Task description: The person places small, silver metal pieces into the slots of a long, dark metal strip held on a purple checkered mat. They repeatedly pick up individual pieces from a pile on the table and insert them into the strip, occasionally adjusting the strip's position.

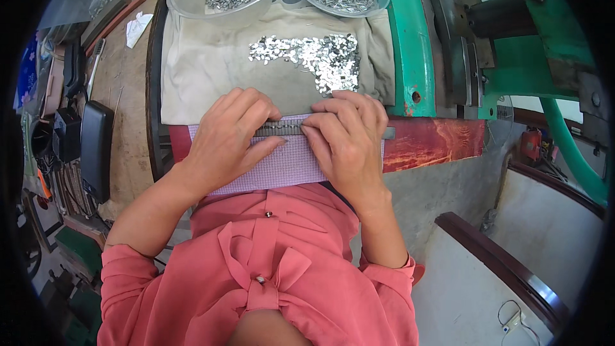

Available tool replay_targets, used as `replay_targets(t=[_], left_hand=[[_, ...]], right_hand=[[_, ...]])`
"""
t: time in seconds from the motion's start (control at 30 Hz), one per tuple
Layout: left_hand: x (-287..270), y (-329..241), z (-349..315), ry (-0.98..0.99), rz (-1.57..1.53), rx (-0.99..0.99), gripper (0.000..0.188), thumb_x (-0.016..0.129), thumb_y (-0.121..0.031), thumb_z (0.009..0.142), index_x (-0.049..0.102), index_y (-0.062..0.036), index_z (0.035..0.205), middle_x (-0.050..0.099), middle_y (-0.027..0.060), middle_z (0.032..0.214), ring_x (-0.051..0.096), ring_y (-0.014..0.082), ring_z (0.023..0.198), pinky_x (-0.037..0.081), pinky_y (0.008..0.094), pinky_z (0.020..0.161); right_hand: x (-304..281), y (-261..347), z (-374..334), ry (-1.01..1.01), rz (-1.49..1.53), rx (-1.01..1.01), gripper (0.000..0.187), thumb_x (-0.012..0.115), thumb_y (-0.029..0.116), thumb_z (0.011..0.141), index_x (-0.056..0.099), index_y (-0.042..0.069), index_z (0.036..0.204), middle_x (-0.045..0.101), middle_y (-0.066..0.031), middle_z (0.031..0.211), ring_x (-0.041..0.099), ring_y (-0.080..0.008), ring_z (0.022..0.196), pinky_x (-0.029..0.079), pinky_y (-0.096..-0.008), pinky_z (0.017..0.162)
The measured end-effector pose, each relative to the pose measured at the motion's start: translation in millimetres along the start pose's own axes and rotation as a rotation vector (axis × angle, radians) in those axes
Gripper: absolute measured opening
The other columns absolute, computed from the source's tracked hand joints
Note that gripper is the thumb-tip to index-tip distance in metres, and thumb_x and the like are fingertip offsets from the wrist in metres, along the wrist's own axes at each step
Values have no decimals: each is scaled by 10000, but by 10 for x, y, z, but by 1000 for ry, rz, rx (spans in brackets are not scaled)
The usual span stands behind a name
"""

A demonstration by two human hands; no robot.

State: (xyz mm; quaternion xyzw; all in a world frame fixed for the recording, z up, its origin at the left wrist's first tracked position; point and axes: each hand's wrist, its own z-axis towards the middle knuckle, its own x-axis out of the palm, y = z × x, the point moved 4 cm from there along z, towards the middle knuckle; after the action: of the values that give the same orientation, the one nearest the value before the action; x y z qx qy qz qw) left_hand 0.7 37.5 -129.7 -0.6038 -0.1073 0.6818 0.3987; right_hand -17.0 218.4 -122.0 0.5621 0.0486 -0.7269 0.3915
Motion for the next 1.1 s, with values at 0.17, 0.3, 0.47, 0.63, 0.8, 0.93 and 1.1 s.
replay_targets(t=[0.17, 0.3, 0.47, 0.63, 0.8, 0.93, 1.1], left_hand=[[-41, 10, -6, -3, 0, -2, 345, 812, -145, 738, 586, -61, 984, 577, 85, 966, 566, 309, 895, 459, 408, 773], [-40, 10, -16, -6, -7, 9, 317, 808, -119, 728, 596, -61, 957, 578, 85, 960, 568, 305, 891, 464, 406, 768], [-29, 3, -13, 2, 2, 26, 279, 804, -102, 723, 609, -62, 918, 579, 83, 957, 569, 298, 891, 469, 402, 764], [-14, 5, 13, -11, -2, 8, 255, 796, -106, 736, 613, -62, 908, 582, 78, 940, 569, 293, 886, 468, 398, 763], [39, -6, 26, -18, -4, 30, 227, 783, -100, 752, 614, -65, 898, 582, 78, 926, 563, 292, 873, 463, 397, 760], [64, 9, 27, -19, 5, 24, 224, 781, -105, 757, 613, -67, 899, 582, 79, 927, 558, 293, 865, 461, 399, 757], [18, 36, 32, 0, -53, -17, 285, 800, -129, 742, 607, -67, 942, 579, 84, 946, 561, 305, 878, 463, 406, 758]], right_hand=[[40, -8, -2, 29, 17, 26, 159, 770, 114, 792, 670, 109, 917, 660, -20, 1033, 580, -268, 1108, 361, -448, 997], [74, -43, -67, -10, 92, 85, 138, 764, 104, 801, 679, 96, 910, 670, -25, 1012, 593, -273, 1083, 370, -426, 980], [28, -30, -119, -95, 101, 77, 121, 763, 95, 815, 711, 93, 924, 676, -35, 981, 614, -280, 1035, 391, -407, 956], [-24, -130, -267, -193, 147, 144, 148, 775, 67, 805, 724, 89, 942, 672, -47, 969, 619, -283, 1013, 430, -407, 908], [-12, -74, -296, -220, 141, 127, 182, 807, 59, 756, 735, 88, 921, 669, -41, 966, 618, -278, 1001, 443, -393, 882], [16, -16, -235, -165, 89, 83, 224, 831, 77, 707, 757, 110, 916, 669, -23, 982, 607, -266, 1033, 434, -390, 897], [8, 13, -157, -90, -3, 2, 232, 829, 111, 709, 767, 141, 930, 665, -5, 1001, 601, -261, 1075, 418, -425, 937]])
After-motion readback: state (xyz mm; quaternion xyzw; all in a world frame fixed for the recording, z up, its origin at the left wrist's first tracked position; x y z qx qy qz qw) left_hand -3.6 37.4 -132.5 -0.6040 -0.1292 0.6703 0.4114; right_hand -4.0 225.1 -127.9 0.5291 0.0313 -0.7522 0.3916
